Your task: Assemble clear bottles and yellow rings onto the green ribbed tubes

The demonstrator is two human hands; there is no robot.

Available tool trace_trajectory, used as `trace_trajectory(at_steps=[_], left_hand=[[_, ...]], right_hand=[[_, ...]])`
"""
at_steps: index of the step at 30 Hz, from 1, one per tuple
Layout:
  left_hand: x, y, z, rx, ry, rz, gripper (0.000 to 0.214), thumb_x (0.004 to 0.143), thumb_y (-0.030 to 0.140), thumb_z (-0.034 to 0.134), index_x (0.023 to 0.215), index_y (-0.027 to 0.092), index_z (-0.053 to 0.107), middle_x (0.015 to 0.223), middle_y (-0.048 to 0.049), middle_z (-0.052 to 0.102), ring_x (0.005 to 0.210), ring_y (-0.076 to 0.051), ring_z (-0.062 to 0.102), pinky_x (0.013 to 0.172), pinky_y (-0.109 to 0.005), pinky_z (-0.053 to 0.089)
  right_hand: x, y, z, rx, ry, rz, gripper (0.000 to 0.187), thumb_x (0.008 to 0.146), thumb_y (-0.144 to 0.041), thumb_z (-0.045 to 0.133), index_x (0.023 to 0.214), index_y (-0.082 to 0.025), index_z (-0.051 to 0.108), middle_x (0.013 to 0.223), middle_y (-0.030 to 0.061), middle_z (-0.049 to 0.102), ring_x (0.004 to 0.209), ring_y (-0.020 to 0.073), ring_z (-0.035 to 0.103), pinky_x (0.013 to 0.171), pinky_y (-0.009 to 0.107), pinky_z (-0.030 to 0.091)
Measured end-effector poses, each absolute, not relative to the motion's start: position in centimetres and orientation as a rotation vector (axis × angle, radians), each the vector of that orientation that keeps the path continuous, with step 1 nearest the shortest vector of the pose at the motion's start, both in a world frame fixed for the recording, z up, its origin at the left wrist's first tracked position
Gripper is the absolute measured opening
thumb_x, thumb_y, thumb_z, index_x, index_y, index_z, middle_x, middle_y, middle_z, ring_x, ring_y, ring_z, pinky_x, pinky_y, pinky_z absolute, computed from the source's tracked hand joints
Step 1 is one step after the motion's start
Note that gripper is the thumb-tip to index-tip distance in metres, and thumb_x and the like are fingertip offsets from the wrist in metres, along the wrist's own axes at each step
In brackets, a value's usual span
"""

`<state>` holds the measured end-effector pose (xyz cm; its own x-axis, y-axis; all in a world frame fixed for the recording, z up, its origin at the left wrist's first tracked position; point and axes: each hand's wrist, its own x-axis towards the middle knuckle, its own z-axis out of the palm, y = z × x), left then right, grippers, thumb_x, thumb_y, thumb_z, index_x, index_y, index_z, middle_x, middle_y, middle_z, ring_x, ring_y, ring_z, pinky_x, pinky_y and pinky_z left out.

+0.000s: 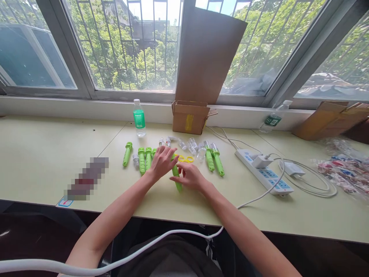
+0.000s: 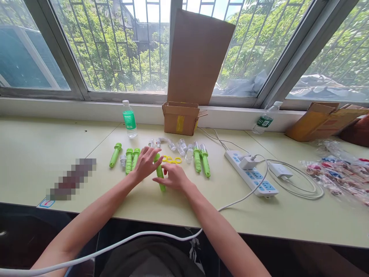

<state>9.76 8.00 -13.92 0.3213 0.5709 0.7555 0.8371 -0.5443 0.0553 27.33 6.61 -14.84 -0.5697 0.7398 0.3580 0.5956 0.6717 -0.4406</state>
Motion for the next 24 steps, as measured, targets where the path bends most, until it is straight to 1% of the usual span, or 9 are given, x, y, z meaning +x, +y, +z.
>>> trace_trajectory(at_steps=[2, 4, 7, 9, 12, 14, 18, 24], left_hand=[[9.7, 7.8, -13.8, -2.207, -1.255, -1.113, 0.027, 0.09, 0.036, 0.046, 0.11, 0.02, 0.053, 0.09, -0.008, 0.061, 0.089, -0.024, 0.052, 0.081, -0.038, 0.043], [9.6, 7.7, -13.7, -2.189, -1.251, -1.135, 0.026, 0.09, 0.036, 0.046, 0.109, 0.02, 0.053, 0.089, -0.0082, 0.061, 0.088, -0.023, 0.053, 0.08, -0.038, 0.043], [9.6, 7.5, -13.7, -2.213, -1.228, -1.129, 0.025, 0.09, 0.035, 0.046, 0.108, 0.019, 0.053, 0.089, -0.0078, 0.061, 0.087, -0.023, 0.053, 0.079, -0.038, 0.043], [9.5, 7.5, -13.6, -2.245, -1.212, -1.118, 0.024, 0.09, 0.033, 0.046, 0.108, 0.019, 0.053, 0.091, -0.0077, 0.061, 0.088, -0.023, 0.053, 0.08, -0.038, 0.043], [9.5, 7.4, -13.6, -2.283, -1.193, -1.105, 0.021, 0.09, 0.03, 0.046, 0.106, 0.02, 0.054, 0.095, -0.0075, 0.062, 0.091, -0.022, 0.053, 0.081, -0.038, 0.043], [9.5, 7.5, -13.5, -2.296, -1.177, -1.097, 0.02, 0.089, 0.029, 0.046, 0.105, 0.02, 0.054, 0.096, -0.0072, 0.062, 0.092, -0.022, 0.053, 0.082, -0.038, 0.043], [9.3, 7.5, -13.5, -2.308, -1.172, -1.084, 0.019, 0.089, 0.028, 0.046, 0.105, 0.02, 0.054, 0.096, -0.007, 0.062, 0.092, -0.022, 0.054, 0.082, -0.038, 0.043], [9.1, 7.7, -13.5, -2.341, -1.175, -1.065, 0.021, 0.089, 0.027, 0.045, 0.107, 0.02, 0.053, 0.094, -0.0067, 0.063, 0.092, -0.022, 0.054, 0.083, -0.038, 0.044]], right_hand=[[27.0, 6.5, -14.9, -1.043, -2.339, 0.395, 0.031, 0.077, -0.046, 0.062, 0.066, -0.019, 0.052, 0.063, -0.0013, 0.056, 0.054, 0.0102, 0.048, 0.055, 0.023, 0.035], [27.1, 6.6, -15.0, -1.063, -2.302, 0.407, 0.024, 0.079, -0.037, 0.057, 0.066, -0.019, 0.049, 0.061, -0.0022, 0.053, 0.053, 0.0102, 0.046, 0.054, 0.023, 0.035], [27.6, 7.2, -15.2, -1.131, -2.248, 0.366, 0.013, 0.077, -0.03, 0.054, 0.071, -0.019, 0.05, 0.06, -0.0022, 0.051, 0.053, 0.0112, 0.045, 0.054, 0.023, 0.035], [28.1, 7.5, -15.3, -1.176, -2.202, 0.332, 0.008, 0.076, -0.027, 0.053, 0.079, -0.019, 0.054, 0.063, -0.0014, 0.053, 0.054, 0.0125, 0.046, 0.055, 0.024, 0.036], [28.5, 8.0, -15.5, -1.212, -2.126, 0.288, 0.021, 0.076, -0.023, 0.05, 0.095, -0.019, 0.056, 0.07, 0.0005, 0.059, 0.058, 0.0142, 0.051, 0.057, 0.025, 0.037], [28.7, 8.3, -15.6, -1.231, -2.095, 0.247, 0.026, 0.075, -0.022, 0.05, 0.101, -0.019, 0.056, 0.074, 0.0015, 0.062, 0.06, 0.0155, 0.054, 0.058, 0.025, 0.038], [28.9, 8.6, -15.9, -1.259, -2.081, 0.199, 0.025, 0.074, -0.022, 0.052, 0.099, -0.02, 0.057, 0.076, 0.0027, 0.065, 0.063, 0.0177, 0.057, 0.059, 0.026, 0.04], [29.3, 8.8, -16.2, -1.278, -2.106, 0.176, 0.023, 0.075, -0.022, 0.052, 0.098, -0.021, 0.057, 0.077, 0.0025, 0.066, 0.064, 0.0184, 0.058, 0.059, 0.027, 0.041]])
